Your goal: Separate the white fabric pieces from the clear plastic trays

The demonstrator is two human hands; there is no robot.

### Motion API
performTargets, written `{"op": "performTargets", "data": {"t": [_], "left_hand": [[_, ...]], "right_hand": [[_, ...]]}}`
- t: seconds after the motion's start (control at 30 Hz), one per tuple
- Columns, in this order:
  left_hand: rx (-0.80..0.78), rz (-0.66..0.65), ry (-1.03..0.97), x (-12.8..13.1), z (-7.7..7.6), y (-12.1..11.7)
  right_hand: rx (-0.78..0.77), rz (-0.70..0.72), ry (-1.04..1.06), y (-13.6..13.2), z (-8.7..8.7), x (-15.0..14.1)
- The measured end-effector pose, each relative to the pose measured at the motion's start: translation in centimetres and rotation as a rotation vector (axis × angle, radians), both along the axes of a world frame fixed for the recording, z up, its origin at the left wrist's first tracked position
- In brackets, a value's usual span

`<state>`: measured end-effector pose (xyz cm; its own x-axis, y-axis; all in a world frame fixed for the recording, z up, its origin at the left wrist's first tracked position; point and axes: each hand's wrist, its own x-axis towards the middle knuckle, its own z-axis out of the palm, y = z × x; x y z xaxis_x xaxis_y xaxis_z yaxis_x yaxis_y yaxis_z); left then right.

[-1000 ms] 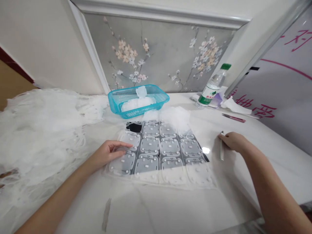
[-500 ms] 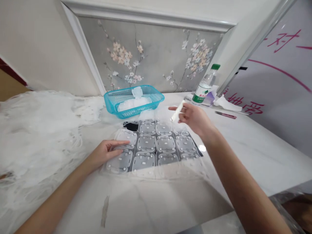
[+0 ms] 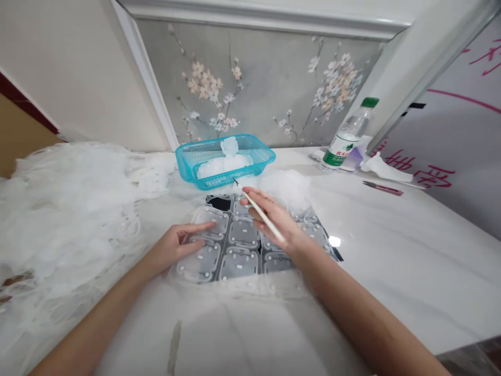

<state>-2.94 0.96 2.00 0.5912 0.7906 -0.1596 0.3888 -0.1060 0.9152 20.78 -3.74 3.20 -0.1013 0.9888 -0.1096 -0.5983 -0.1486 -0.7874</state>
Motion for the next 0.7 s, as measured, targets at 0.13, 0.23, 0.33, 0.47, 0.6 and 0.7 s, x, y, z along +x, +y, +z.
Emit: {"op": "performTargets", "data": {"t": [0.13, 0.23, 0.33, 0.47, 0.6, 0.7], "left_hand": [[-0.027, 0.012, -0.004, -0.1, -0.1, 0.1], [-0.056, -0.004, -0.026, -0.2, -0.2, 0.1], [-0.097, -0.008, -0.05, -0.2, -0.2, 0.0], [-0.141, 0.012, -0.05, -0.1, -0.3, 0.0], [-0.084, 0.022, -0.07, -0.1, -0.5, 0.1], [-0.067, 0.016, -0.054, 0.0, -0.5, 0.0]], "right_hand": [[0.013, -0.038, 0.146, 0.1, -0.6, -0.2], [0.021, -0.095, -0.004, -0.1, -1.0, -1.4], [0.124, -0.179, -0.378, -0.8, -1.5, -3.0], [0.372, -0.223, -0.841, -1.9, -2.0, -4.4], [0.482, -0.139, -1.124, -2.6, -2.0, -4.9], [0.464, -0.101, -1.216, -2.7, -2.2, -5.0]]}}
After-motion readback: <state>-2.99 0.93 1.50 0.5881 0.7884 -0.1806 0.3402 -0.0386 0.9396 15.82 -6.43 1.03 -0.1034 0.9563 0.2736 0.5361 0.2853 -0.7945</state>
